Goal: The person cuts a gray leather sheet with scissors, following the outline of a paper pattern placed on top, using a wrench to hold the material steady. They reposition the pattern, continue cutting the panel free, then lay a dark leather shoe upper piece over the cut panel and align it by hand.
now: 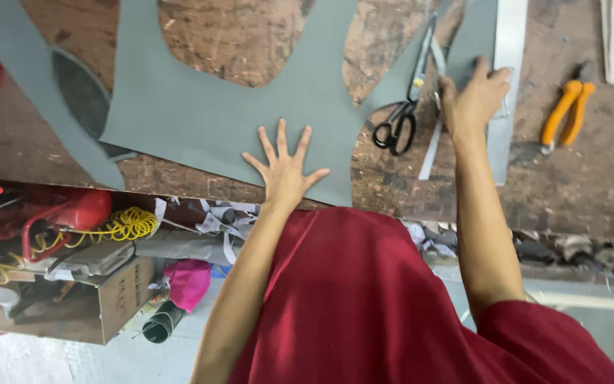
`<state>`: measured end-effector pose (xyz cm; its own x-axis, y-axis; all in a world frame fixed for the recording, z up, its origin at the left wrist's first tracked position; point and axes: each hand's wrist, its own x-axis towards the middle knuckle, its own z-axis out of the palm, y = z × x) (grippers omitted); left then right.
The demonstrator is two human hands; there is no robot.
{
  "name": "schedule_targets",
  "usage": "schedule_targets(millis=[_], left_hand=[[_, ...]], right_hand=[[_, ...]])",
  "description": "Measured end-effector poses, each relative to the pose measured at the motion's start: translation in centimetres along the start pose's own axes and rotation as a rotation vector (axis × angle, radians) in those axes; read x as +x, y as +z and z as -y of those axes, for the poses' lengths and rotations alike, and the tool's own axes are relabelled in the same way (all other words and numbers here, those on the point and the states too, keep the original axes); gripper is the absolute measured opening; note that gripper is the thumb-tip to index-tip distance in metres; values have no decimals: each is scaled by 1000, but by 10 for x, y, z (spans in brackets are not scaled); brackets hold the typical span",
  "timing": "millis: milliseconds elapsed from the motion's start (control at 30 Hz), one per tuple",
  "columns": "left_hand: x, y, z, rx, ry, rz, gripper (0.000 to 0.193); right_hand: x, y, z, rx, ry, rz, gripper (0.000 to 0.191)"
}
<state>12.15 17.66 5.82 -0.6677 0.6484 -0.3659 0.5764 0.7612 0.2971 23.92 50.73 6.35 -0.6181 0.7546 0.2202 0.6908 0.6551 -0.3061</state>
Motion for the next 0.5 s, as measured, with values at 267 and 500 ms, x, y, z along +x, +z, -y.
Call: schedule_targets(millis=[267,500], left_hand=[[1,-6,3,-10,-8,29,101],[1,-16,22,-153,27,28,77]], right_hand=[[-9,2,-19,288,56,-106,12],[-13,-31,67,981,133,295,5]])
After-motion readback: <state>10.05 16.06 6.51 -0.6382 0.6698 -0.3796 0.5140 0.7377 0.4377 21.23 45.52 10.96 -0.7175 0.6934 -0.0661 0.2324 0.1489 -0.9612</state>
